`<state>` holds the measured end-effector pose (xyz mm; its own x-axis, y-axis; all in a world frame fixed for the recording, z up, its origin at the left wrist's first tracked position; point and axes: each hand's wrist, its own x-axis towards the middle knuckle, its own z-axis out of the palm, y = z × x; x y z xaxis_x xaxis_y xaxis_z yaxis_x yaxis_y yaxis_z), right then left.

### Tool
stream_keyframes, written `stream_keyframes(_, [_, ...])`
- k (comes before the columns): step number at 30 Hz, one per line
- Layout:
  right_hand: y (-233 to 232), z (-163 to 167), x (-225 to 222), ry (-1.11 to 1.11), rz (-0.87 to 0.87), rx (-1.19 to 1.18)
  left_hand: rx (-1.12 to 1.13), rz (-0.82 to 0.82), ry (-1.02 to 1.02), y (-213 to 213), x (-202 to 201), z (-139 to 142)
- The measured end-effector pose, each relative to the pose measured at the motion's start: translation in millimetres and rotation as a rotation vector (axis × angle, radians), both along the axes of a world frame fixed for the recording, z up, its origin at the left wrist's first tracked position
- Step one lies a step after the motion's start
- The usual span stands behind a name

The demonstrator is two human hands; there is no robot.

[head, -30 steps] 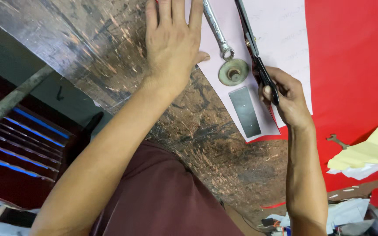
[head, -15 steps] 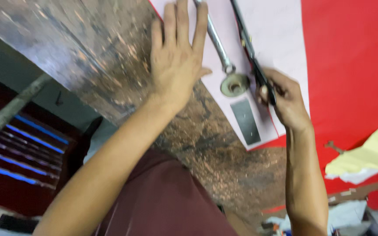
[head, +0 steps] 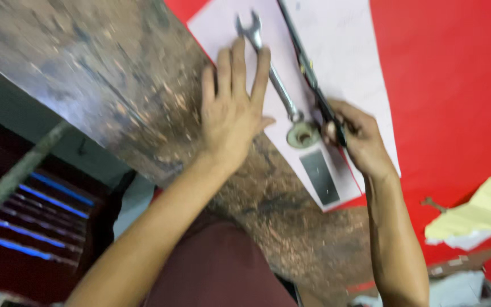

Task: The person aligns a yellow paper pattern on a white paper template, then cuts the yellow paper with scissors. They then handle several white paper templates and cut a red fabric sheet using scissors, following the template outline.

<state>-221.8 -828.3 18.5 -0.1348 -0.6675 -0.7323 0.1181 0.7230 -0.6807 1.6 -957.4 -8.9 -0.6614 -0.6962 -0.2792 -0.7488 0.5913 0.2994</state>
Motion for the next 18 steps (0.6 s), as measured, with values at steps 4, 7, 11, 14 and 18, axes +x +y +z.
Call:
stream_keyframes(4, [-9.6, 4.4, -0.4, 0.047, 0.029, 0.081, -0.002, -0.025, -0.034, -3.2, -0.7, 4.2])
stream_keyframes(7, [-12.6, 3.5, -0.9, 0.062, 0.057, 0.08, 0.03, -0.026, -0.04, -4.5, 0.1, 8.2])
stream_keyframes(11, [-17.3, -1.5, 1.0, 0.025, 0.022, -0.011, 0.005, -0.008, 0.0, -6.0, 0.4, 10.0])
stream_keyframes(14, [-23.4, -2.5, 3.4, 0.037, 0.024, 0.012, 0.016, 0.008, 0.004, -7.5, -0.1, 8.7])
stream_keyframes(18, [-30.4, 1.9, 6.6, 0.096, 0.033, 0.104, 0.044, -0.01, -0.006, -7.5, 0.5, 9.0])
